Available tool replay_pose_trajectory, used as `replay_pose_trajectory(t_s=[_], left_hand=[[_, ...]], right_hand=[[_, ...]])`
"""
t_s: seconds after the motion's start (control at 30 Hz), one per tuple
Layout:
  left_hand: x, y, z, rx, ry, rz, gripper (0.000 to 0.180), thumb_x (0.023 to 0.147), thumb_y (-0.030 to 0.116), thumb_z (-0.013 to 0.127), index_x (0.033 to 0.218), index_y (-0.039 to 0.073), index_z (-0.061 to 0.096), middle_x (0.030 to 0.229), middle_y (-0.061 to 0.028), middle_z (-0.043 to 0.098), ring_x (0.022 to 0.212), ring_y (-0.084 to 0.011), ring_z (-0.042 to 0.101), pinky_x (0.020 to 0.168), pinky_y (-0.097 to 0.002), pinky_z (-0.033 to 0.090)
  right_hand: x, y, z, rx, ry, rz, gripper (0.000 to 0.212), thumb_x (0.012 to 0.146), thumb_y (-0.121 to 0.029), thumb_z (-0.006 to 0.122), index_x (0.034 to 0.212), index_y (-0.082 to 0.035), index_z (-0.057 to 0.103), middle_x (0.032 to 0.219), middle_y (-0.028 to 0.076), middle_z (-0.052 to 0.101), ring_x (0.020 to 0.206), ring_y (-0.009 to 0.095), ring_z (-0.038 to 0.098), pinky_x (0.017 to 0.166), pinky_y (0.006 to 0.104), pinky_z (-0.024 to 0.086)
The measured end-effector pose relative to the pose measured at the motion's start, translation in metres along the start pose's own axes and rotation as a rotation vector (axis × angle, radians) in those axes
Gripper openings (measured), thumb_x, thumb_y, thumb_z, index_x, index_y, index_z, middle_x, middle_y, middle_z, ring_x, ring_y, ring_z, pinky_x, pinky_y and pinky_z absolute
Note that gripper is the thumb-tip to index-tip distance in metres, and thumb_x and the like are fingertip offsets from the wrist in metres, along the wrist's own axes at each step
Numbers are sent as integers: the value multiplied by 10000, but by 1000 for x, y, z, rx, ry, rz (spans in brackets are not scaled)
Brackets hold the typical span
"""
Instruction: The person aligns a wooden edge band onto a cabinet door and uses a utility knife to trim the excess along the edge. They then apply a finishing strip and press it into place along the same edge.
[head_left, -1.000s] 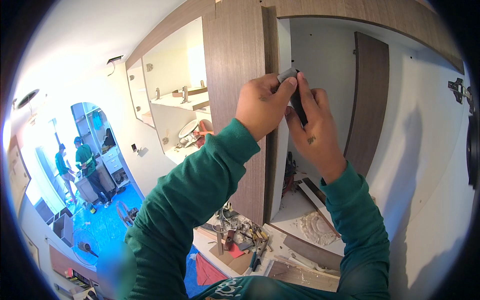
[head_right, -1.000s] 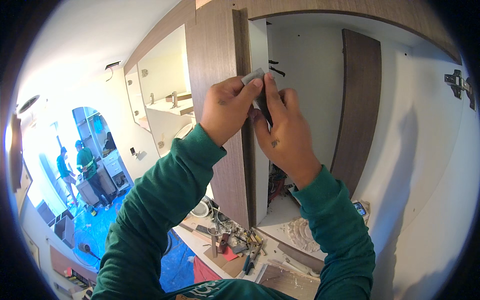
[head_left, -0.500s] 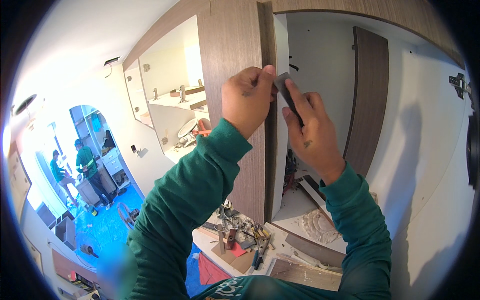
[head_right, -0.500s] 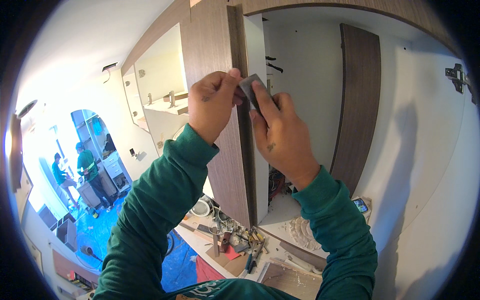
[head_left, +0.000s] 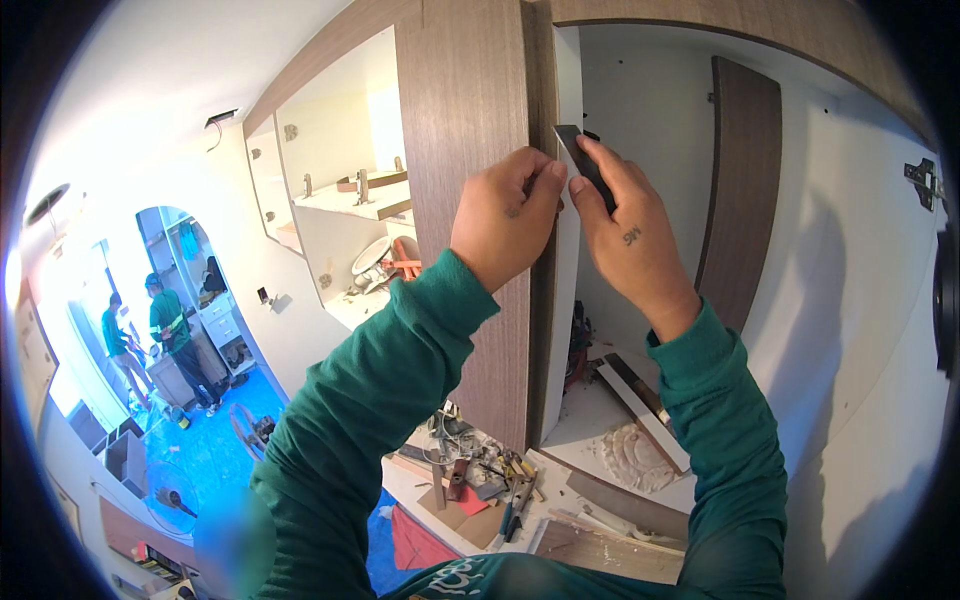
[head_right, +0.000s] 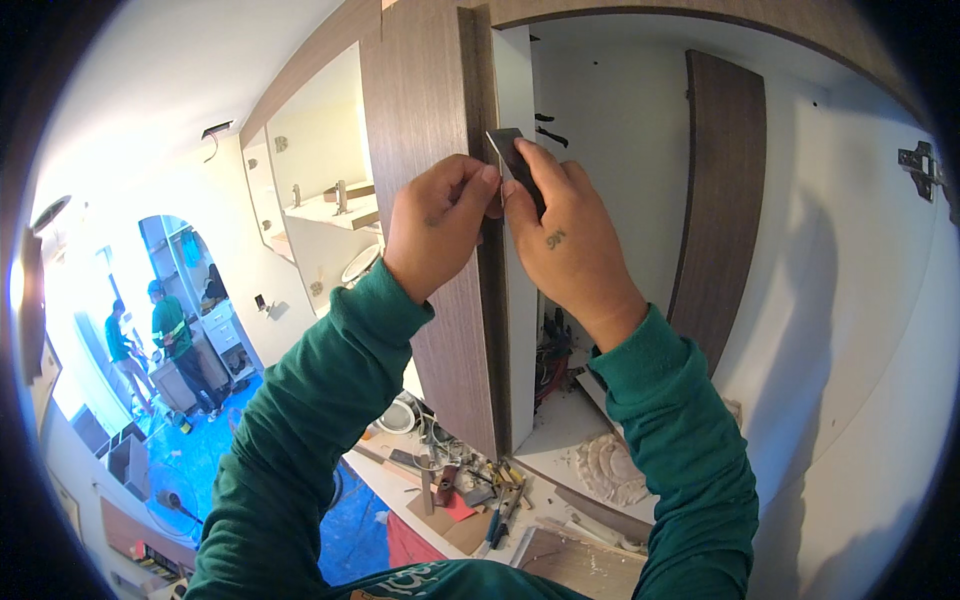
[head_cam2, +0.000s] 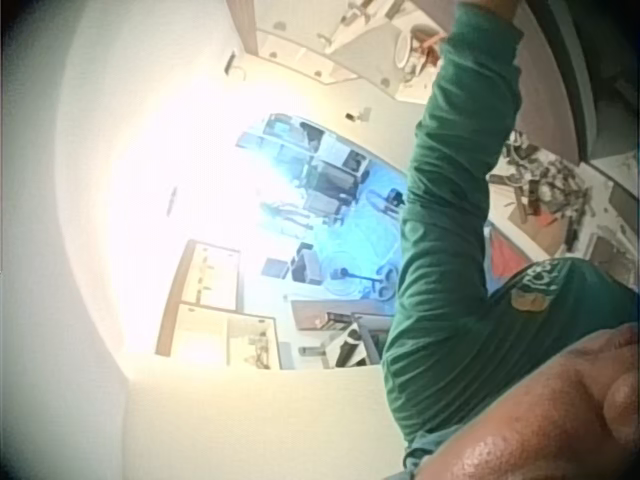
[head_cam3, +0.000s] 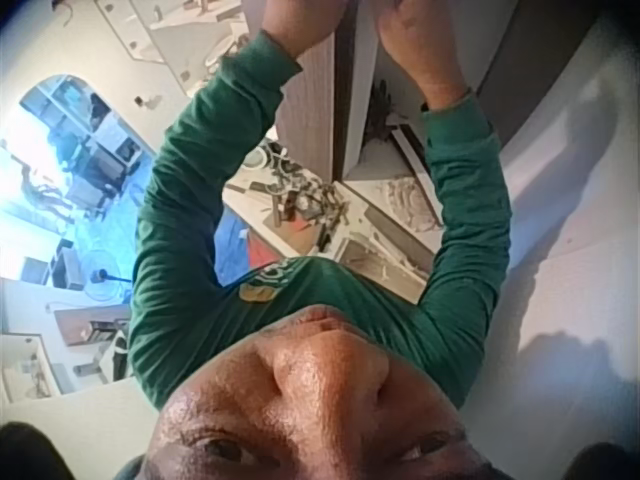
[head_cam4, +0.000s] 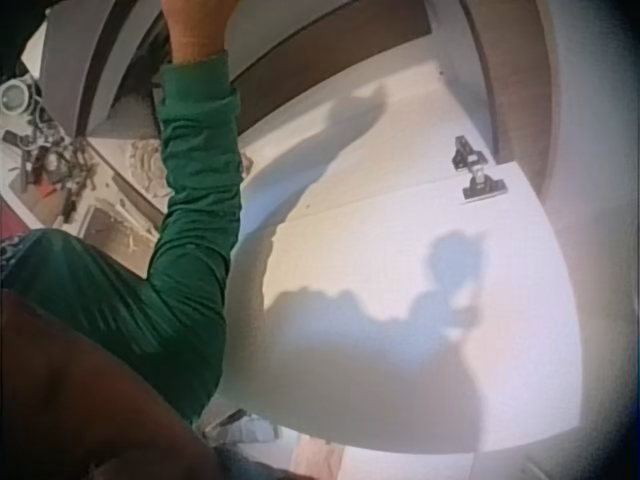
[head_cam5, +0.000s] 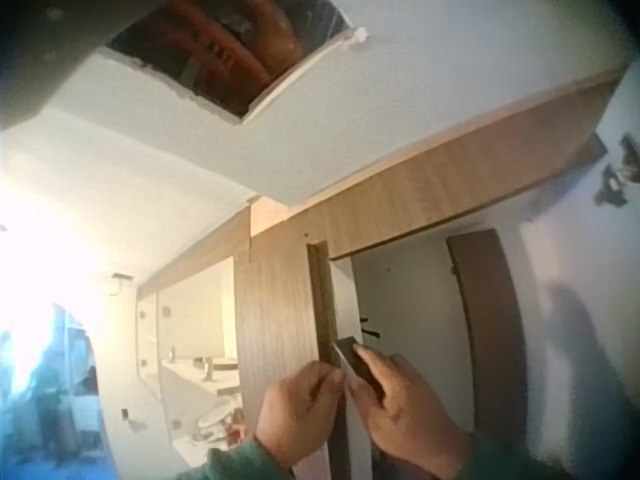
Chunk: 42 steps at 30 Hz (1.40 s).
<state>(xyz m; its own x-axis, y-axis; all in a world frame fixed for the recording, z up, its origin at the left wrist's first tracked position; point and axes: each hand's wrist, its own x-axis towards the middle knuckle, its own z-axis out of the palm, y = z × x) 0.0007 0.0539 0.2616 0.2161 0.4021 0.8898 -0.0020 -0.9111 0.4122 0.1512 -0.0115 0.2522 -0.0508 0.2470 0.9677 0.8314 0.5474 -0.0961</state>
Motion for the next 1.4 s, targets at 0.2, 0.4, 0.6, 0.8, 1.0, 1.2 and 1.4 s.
replay_pose_trajectory(t_s=[0.2,0.4,0.6,0.8,1.0,1.2,1.4], left_hand=[[22,17,-4,-65,-124,-155,387,1024,319,604,900,-36,695,687,-109,674,573,-165,648,554,-327,513],[23,14,-5,-5,-143,-176,424,1019,331,600,843,-42,701,667,-114,678,550,-169,649,545,-322,519],[25,10,-2,-6,-153,-172,432,1022,323,588,822,-46,690,651,-123,669,536,-187,652,535,-335,522],[29,11,0,-43,-161,-189,419,1024,300,578,806,-46,671,630,-122,646,502,-192,634,509,-345,508],[32,9,2,-49,-170,-187,391,1017,272,576,808,-45,667,635,-122,646,479,-192,625,485,-337,505],[34,16,2,18,-180,-208,381,1017,260,565,820,-47,672,639,-128,652,471,-202,635,468,-332,521],[42,22,6,102,-211,-239,368,1019,250,551,846,-49,679,643,-150,660,485,-229,655,483,-352,538]], right_hand=[[4,0,5,80,-28,62,407,1018,-165,599,1366,44,592,991,227,645,887,354,663,810,435,543],[2,-6,6,30,-40,56,389,1017,-146,587,1353,50,602,945,238,637,858,364,652,785,433,537],[0,-6,11,36,-6,55,385,1015,-134,581,1355,45,602,893,224,615,796,366,635,742,439,527],[0,-2,16,61,26,40,372,1004,-108,589,1343,44,612,853,228,605,772,367,624,721,433,520],[-2,1,25,93,118,29,363,1005,-99,586,1328,62,618,837,230,601,753,353,609,710,424,518],[-3,-2,25,111,92,64,358,1024,-113,560,1316,88,611,855,220,619,766,330,610,707,430,519],[-1,-1,31,75,121,188,351,1042,-152,538,1326,33,626,881,234,635,791,353,629,731,439,527]])
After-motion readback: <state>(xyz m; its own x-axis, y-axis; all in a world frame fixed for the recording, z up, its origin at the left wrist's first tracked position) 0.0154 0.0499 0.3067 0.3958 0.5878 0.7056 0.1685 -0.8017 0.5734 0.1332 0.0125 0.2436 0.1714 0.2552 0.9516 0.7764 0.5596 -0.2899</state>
